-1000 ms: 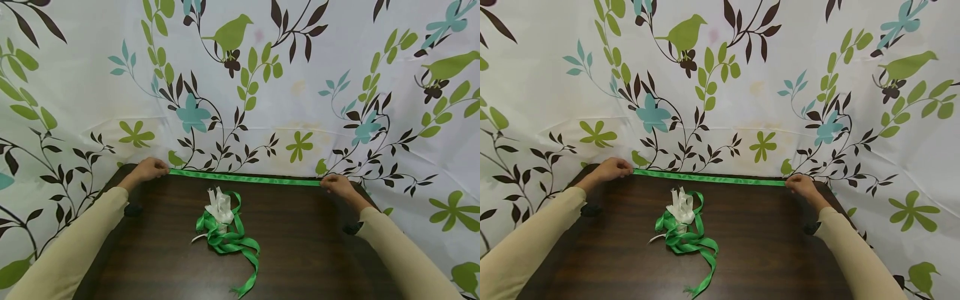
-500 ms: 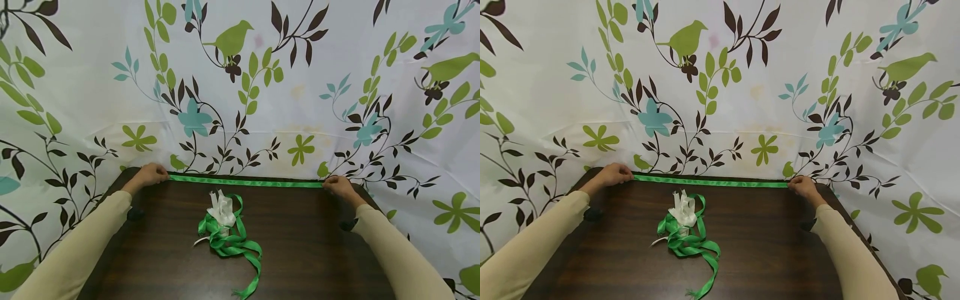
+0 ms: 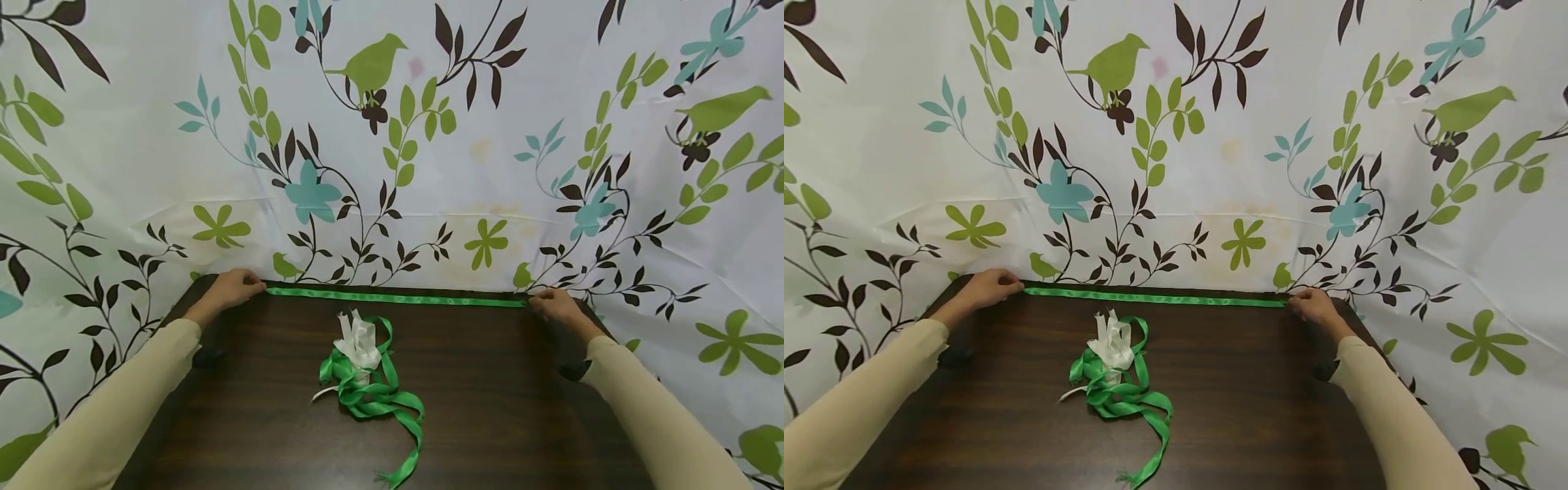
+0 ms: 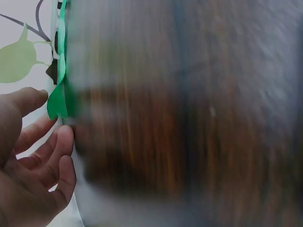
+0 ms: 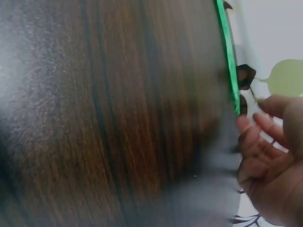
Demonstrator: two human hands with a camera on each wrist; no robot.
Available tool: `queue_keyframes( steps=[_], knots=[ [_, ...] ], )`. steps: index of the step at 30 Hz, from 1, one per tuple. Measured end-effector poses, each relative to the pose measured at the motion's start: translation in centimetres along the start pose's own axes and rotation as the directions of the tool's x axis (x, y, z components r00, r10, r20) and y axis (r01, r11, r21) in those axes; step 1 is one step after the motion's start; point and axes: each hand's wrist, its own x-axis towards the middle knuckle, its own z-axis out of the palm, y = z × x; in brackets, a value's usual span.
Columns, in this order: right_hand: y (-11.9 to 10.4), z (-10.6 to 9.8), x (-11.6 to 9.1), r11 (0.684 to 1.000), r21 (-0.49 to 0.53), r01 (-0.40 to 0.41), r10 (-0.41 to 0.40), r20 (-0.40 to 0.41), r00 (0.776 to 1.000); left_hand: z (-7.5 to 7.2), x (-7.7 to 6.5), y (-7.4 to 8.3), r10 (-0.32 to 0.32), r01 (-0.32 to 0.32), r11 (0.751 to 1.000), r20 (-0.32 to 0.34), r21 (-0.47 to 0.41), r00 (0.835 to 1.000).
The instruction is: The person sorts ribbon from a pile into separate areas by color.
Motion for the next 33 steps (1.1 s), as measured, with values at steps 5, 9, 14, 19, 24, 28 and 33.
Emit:
queue_keyframes(
  steps=[5,9,14,19,24,28,33],
  knots=[
    [-0.3,-0.6,-1.4,0.997,-0.075,-0.011,0.012,0.009,1.000,-0.6,-1.2,-0.7,-0.006,0.006,0.999,-0.002,-0.046,1.000],
    [-0.8,-0.7,-3.4,0.997,-0.078,0.014,-0.015,-0.018,1.000,-0.6,-2.2,-0.5,0.005,-0.007,0.998,-0.029,-0.059,1.000],
    [-2.1,-0.5,-4.7,0.997,-0.015,0.075,-0.075,-0.012,0.997,-1.0,-3.4,1.1,0.027,-0.030,0.999,-0.069,-0.043,0.997],
    [-4.3,-0.2,-5.4,0.992,0.015,0.129,-0.129,0.032,0.991,-1.7,-4.7,3.5,0.063,-0.067,0.996,-0.067,-0.057,0.996],
    [-7.3,0.4,-6.6,0.982,0.013,0.191,-0.191,0.070,0.979,-1.3,-5.9,6.6,0.148,-0.152,0.987,-0.071,-0.058,0.986],
    [-9.6,1.5,-7.8,0.967,0.077,0.243,-0.252,0.132,0.959,0.0,-7.2,9.2,0.215,-0.217,0.972,-0.033,-0.089,0.976],
    [-12.1,3.0,-8.7,0.947,0.119,0.298,-0.319,0.253,0.913,1.4,-8.4,12.3,0.294,-0.283,0.947,0.055,-0.151,0.954]
  ],
)
